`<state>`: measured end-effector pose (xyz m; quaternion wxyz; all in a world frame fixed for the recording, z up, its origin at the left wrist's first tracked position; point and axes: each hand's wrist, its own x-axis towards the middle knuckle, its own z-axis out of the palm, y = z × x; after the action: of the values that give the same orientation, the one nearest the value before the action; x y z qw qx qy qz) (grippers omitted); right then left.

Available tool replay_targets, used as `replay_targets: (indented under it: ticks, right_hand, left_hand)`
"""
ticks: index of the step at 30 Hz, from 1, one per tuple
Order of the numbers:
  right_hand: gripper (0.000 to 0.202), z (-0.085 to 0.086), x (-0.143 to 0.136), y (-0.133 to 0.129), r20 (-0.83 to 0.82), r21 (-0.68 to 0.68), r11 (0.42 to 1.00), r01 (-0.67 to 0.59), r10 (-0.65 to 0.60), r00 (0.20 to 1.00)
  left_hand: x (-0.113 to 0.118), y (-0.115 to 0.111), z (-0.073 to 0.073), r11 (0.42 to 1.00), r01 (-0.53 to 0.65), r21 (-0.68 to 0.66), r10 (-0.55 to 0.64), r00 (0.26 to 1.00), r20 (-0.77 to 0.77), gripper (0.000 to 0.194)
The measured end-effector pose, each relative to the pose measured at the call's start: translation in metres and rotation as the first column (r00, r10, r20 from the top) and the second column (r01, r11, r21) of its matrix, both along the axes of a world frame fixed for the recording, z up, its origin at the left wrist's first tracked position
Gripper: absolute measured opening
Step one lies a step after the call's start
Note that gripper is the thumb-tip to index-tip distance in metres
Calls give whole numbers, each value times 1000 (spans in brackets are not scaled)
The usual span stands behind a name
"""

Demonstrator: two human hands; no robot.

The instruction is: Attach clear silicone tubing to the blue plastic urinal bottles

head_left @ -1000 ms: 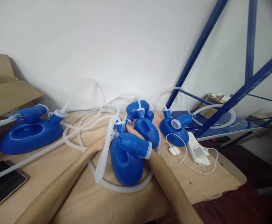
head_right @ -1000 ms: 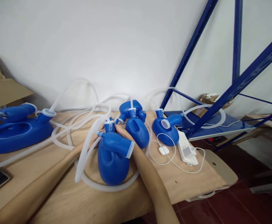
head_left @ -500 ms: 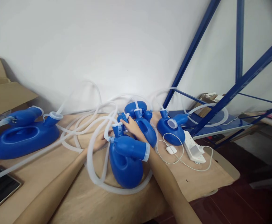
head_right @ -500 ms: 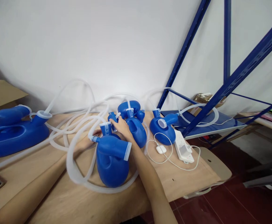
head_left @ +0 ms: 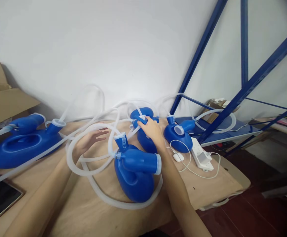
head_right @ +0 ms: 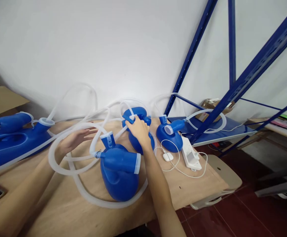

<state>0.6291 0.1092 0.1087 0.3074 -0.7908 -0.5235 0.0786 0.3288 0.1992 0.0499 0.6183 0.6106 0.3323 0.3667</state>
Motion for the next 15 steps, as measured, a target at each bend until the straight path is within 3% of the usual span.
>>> replay_targets:
  ticks: [3,5,7,11,15]
  right_hand:
    - [64,-8,22,10,-304,155,986,-66,111,946]
    - [58,-15,36,17,-549,257,964,-69,205,811]
    - [47,-19,47,20,-699,277,960,-49,236,676]
    - [38,-21,60,16,-825,221,974,-44,211,524]
    - [32,-21,68,11,-914,260,966,9,243,325]
  left_hand:
    - [-8,-1,4,992,76,-102,-73,997,37,57]
    - [-16,4,-1,989,60,-137,-59,998,17,63]
    - [-26,12,-8,985,52,-167,-55,998,-17,62]
    - [-45,26,-20,972,29,-232,-37,999,-32,52]
    - [-55,30,-24,965,-34,-258,19,998,-62,60]
